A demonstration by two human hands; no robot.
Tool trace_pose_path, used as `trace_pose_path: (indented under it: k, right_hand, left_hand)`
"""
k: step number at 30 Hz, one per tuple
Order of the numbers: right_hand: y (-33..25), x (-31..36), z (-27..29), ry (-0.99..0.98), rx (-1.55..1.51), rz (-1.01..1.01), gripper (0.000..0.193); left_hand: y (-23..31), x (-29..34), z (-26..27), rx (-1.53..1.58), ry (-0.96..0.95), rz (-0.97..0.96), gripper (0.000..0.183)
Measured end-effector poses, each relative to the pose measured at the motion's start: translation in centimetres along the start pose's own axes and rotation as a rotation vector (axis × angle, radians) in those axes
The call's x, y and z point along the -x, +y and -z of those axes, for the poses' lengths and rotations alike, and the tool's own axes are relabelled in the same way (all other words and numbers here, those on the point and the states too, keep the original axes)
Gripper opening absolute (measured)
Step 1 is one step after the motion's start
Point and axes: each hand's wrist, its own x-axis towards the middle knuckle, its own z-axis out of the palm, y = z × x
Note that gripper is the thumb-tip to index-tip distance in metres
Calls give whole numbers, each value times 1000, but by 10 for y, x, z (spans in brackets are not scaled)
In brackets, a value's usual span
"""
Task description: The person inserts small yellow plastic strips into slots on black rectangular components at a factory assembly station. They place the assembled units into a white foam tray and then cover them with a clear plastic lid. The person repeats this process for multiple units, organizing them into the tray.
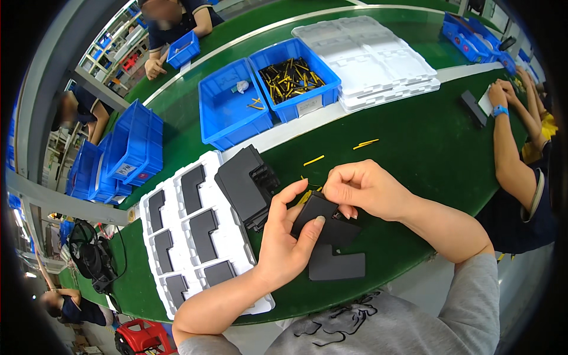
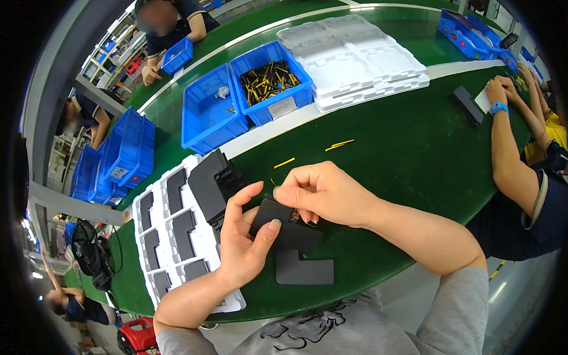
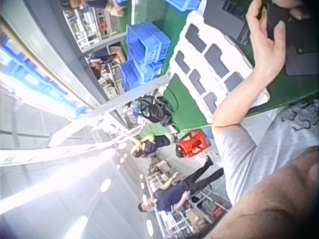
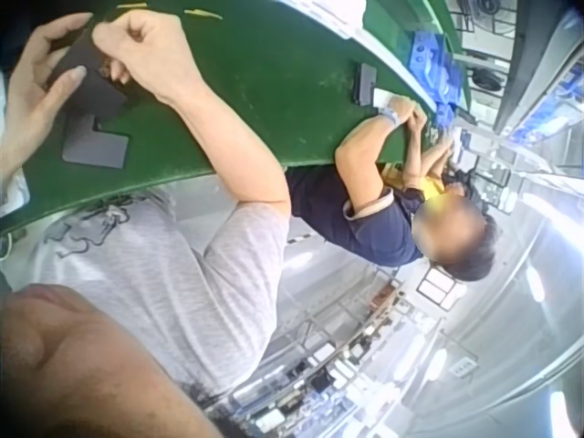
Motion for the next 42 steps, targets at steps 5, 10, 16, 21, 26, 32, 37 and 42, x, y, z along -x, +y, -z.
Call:
trace_pose_path:
  k: [5,10,16,21,26,32,37,42]
  right_hand:
    - [-4,1,-5,35,106,13,20]
    - [0,2,-4,23,155,109,19]
    - [-6,0,7,2,23,4,20]
    - [0,1,8,-28,68,5,19]
    - [-7,6,3,-12,162,40,13]
    - [-23,-4,35,46,225,134,21]
    - [-14,-8,95,339,922,193,27]
    - [-12,-14,94,288,992,-31,17]
  left_hand:
    - [6,1,-1,76,5,104,58]
    - [6,-1,1,69,-49,70,54]
    - [4,-5,4,124,-26,41,47]
    - [0,-4,3,110,-22,77,47]
    - [-3,-3,2,52,-8,14,49]
    - [26,-2,18,-132,-46,-182,53]
    - [47,-18,58,79,307,-218,55]
    - [26,-40,87,-67,465,-110,37]
